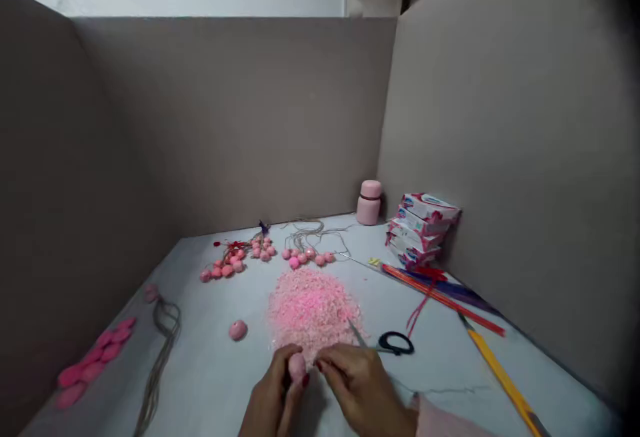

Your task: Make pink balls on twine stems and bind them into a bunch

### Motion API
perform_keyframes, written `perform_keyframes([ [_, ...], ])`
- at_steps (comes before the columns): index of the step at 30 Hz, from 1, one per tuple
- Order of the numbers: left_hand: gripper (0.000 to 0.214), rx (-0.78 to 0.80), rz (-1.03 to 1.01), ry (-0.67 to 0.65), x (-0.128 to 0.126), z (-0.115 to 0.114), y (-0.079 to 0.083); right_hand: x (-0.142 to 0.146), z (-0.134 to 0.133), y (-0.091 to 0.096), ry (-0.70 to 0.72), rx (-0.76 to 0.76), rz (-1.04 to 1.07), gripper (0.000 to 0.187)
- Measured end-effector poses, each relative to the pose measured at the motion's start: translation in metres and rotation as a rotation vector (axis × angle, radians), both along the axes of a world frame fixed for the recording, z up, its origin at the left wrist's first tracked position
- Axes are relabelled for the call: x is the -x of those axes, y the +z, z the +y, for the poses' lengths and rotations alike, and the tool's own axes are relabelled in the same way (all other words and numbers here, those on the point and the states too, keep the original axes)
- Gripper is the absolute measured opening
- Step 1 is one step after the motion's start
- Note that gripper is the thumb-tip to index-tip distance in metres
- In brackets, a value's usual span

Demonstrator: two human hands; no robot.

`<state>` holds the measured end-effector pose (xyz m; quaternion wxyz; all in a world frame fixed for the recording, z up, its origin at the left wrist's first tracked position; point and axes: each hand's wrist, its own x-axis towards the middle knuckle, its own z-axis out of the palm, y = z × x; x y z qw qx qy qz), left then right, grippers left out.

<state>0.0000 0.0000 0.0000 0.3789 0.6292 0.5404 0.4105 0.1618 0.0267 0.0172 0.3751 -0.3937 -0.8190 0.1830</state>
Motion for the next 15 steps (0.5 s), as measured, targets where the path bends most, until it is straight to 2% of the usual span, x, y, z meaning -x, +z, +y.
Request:
perform_keyframes([
  [2,0.034,0.036,0.019,-0.026,0.0025,0.0014,0.0018,0.0012,-0.0013,-0.0004,0.047,-0.103,-0.075,0.026],
  [6,0.045,0.054,0.057,-0.001,0.0052,0.0029,0.0029,0.0011,-0.0016,-0.0014,0.068,-0.219,-0.126,0.029],
  [11,0.048,0.058,0.026,0.065,0.0056,0.0038,0.0005,-0.0022,0.0037,-0.0019,0.025,-0.111,-0.031,0.026],
  [13,0.042,-0.056,0.013,0.147,0.005,0.0055,-0.002,-0.0031,0.0062,-0.0023,0.019,-0.064,-0.014,0.024],
  [15,0.04,-0.246,0.012,0.182,0.0037,0.0079,-0.0056,-0.0034,0.0078,-0.0035,0.022,-0.04,-0.02,0.023],
])
